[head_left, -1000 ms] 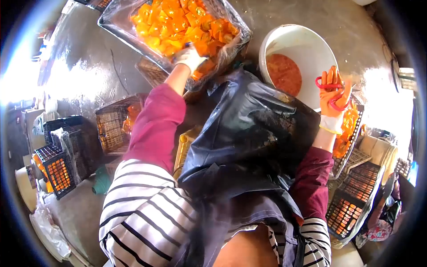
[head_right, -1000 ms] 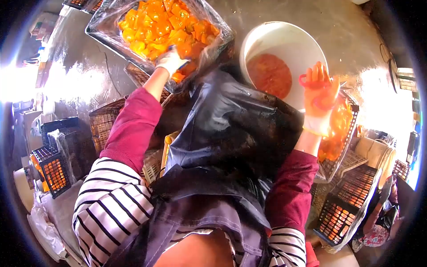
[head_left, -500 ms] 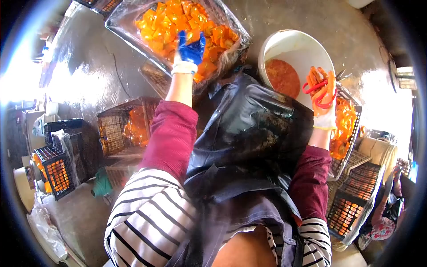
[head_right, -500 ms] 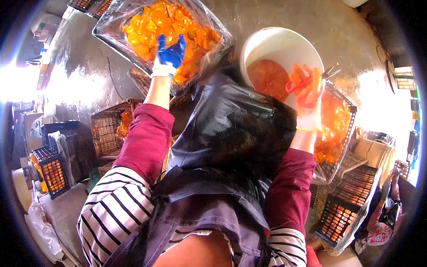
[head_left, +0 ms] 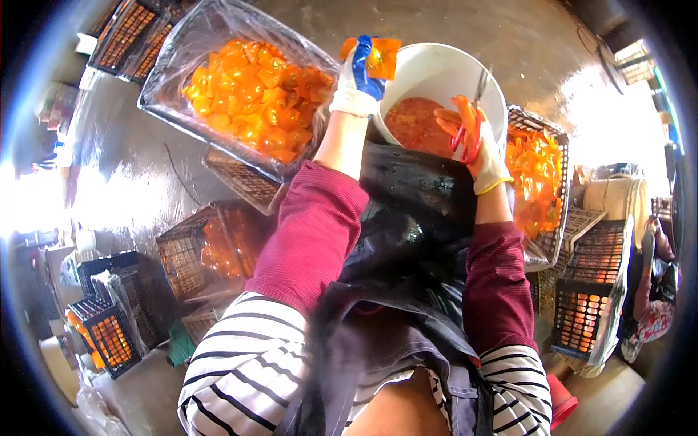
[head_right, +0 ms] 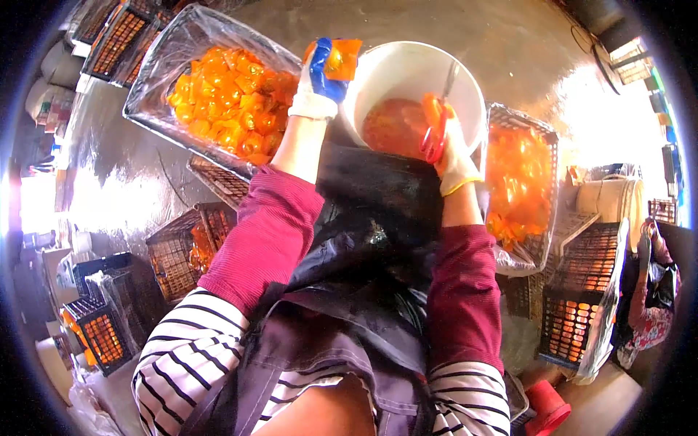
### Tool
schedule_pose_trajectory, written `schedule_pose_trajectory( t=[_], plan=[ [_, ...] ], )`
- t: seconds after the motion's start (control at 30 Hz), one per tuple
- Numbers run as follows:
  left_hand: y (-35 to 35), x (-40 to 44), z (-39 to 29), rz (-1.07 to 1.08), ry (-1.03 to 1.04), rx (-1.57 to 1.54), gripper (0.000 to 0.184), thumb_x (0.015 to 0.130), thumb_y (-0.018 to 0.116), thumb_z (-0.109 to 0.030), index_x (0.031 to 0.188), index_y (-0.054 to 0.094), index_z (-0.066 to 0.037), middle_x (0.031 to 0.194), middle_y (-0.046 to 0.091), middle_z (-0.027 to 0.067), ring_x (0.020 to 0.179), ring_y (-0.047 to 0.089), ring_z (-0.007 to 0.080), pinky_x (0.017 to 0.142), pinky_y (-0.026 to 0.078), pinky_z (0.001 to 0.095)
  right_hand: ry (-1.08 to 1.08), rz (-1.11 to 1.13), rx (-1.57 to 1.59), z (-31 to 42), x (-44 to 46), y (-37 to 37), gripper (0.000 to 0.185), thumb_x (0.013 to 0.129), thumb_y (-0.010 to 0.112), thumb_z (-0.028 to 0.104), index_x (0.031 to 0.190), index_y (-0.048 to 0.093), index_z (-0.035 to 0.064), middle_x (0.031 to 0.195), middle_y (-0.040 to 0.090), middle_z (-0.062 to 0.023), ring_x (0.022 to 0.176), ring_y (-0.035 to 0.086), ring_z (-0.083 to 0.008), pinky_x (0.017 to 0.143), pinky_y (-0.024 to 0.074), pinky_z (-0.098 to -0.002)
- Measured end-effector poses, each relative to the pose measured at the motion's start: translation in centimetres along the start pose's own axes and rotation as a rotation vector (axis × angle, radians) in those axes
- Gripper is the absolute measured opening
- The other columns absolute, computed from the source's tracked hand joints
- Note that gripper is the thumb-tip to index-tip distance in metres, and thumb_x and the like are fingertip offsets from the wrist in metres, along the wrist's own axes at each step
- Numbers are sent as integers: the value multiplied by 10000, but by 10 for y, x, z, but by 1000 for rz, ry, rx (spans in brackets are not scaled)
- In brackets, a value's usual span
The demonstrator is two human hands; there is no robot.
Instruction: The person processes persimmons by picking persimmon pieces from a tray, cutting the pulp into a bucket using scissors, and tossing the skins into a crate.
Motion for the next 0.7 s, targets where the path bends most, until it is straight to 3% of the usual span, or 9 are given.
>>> schedule_pose_trajectory(
  t=[0.07, 0.1, 0.17, 0.27, 0.37, 0.43, 0.57, 0.67, 0.7],
  plan=[
    [-6, -5, 17, -50, -15, 110, 228, 864, 662, -234, 1013, 578, -84, 987, 624, 86, 949, 607, 232, 858, 497, 343, 58, -3, -148, 1, -2, 2, 441, 984, 443, 326, 1264, 447, -15, 1206, 573, -192, 1021, 610, -358, 932, 469, -395],
    [-4, -4, 17, -35, -22, 229, 323, 906, 617, -311, 1051, 604, -22, 987, 632, 50, 895, 606, 170, 798, 496, 305, 90, -14, -230, 0, -2, 4, 441, 983, 443, 328, 1267, 448, -9, 1198, 580, -187, 1017, 612, -356, 929, 469, -392],
    [0, -14, 3, -24, 189, 743, 344, 912, 604, -322, 1045, 614, -5, 958, 640, 53, 863, 608, 167, 769, 488, 296, 213, -22, -310, -8, -3, 1, 439, 971, 465, 336, 1287, 446, 31, 1139, 625, -151, 992, 631, -311, 882, 484, -351],
    [9, -18, -2, -224, 80, 729, 406, 907, 596, -377, 1026, 616, 11, 904, 647, 61, 803, 606, 157, 714, 478, 282, 234, -16, -740, -3, 1, 12, 414, 945, 534, 322, 1249, 494, 43, 1072, 651, -119, 960, 637, -234, 833, 493, -290],
    [0, -10, 1, -242, 112, 744, 448, 910, 574, -429, 1042, 612, -2, 926, 651, 74, 814, 610, 162, 716, 485, 284, 106, 56, -949, -20, 22, -6, 357, 904, 624, 252, 1182, 554, 40, 1048, 649, -93, 925, 622, -161, 802, 487, -242],
    [2, -12, -2, -231, 125, 853, 466, 907, 569, -452, 1059, 608, -13, 953, 655, 84, 842, 618, 170, 736, 494, 283, 69, 59, -903, -33, 27, -10, 333, 879, 660, 204, 1150, 576, 29, 1034, 647, -82, 920, 605, -144, 814, 483, -246],
    [21, -11, 20, 71, -25, 402, 544, 921, 524, -486, 1207, 517, -23, 1138, 619, 134, 1024, 603, 245, 943, 478, 335, 46, 50, -979, -25, 15, 9, 354, 859, 681, 178, 1165, 576, 33, 1011, 647, -76, 920, 594, -147, 828, 479, -264],
    [22, -11, 34, 137, -72, 424, 551, 935, 500, -477, 1243, 496, -20, 1218, 589, 143, 1075, 586, 248, 956, 473, 349, -141, 134, -1059, -13, 4, 31, 418, 864, 661, 328, 1208, 582, 105, 968, 664, -125, 873, 630, -199, 788, 481, -319],
    [28, -14, 37, 180, -73, 426, 520, 968, 442, -457, 1222, 544, -14, 1162, 635, 110, 1041, 611, 215, 899, 496, 300, -155, 135, -1097, -12, 4, 31, 402, 870, 654, 315, 1204, 585, 103, 966, 666, -130, 866, 635, -204, 785, 483, -319]
  ],
)
Point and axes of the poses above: each hand's wrist, its own x-axis towards the middle knuckle, its own y-axis out of the palm, z = x × y, the point moved 7 cm from there along x, towards the middle knuckle
